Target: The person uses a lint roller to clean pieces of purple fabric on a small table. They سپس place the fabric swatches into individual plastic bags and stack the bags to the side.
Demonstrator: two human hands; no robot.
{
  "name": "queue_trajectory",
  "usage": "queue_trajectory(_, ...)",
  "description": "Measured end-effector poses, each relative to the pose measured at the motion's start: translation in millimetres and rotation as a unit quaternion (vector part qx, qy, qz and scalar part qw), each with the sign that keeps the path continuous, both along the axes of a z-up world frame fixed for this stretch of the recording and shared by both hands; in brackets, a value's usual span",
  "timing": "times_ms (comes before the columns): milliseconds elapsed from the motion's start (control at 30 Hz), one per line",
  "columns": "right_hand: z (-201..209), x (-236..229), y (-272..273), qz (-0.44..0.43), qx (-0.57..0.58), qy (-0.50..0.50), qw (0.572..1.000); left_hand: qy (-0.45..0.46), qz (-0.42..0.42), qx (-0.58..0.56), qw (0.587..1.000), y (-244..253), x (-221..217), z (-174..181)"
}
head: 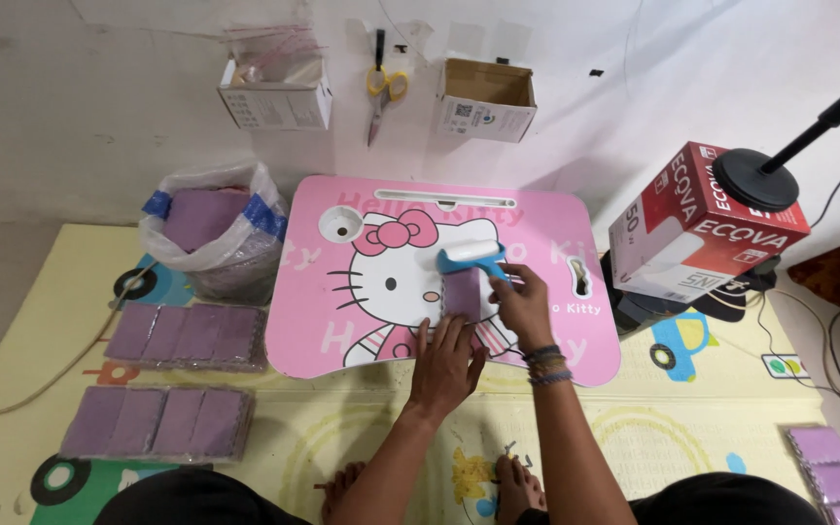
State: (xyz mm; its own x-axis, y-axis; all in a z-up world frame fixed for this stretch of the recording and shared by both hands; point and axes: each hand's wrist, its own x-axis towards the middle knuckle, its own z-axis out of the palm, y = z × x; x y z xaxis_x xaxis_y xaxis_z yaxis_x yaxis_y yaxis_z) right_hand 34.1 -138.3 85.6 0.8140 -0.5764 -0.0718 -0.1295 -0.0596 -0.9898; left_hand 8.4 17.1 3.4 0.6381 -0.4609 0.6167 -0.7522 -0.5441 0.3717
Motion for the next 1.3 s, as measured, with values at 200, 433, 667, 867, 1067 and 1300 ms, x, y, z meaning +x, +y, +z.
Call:
queue_trajectory(200, 47, -41, -16, 0.035, 0.004, 0.007, 0.999, -0.042, 0.004, -0.011, 0.999, 24, 14, 3)
queue_trajectory(433, 59, -51, -15, 0.095, -0.017, 0.069, 0.993, -0.061, -0.005, 0.013, 0.998, 19, 3, -6)
queue_trajectory(667, 52, -40, -13, 0.109, -0.024, 0.079, 0.991, -0.056, 0.007, 0.008, 0.998, 16, 4, -8)
queue_trajectory(867, 47, -29, -11, 0.117, -0.021, 0.075, 0.990, -0.058, 0.014, 0.005, 0.998, 15, 4, -11)
queue_trajectory(1067, 45, -21, -9, 0.125, -0.027, 0.067, 0.989, -0.067, 0.022, -0.002, 0.997, 12, 4, -15)
queue_trajectory(1300, 35, -8, -10, 0.129, -0.018, 0.049, 0.990, -0.060, 0.022, -0.002, 0.998, 12, 3, -14)
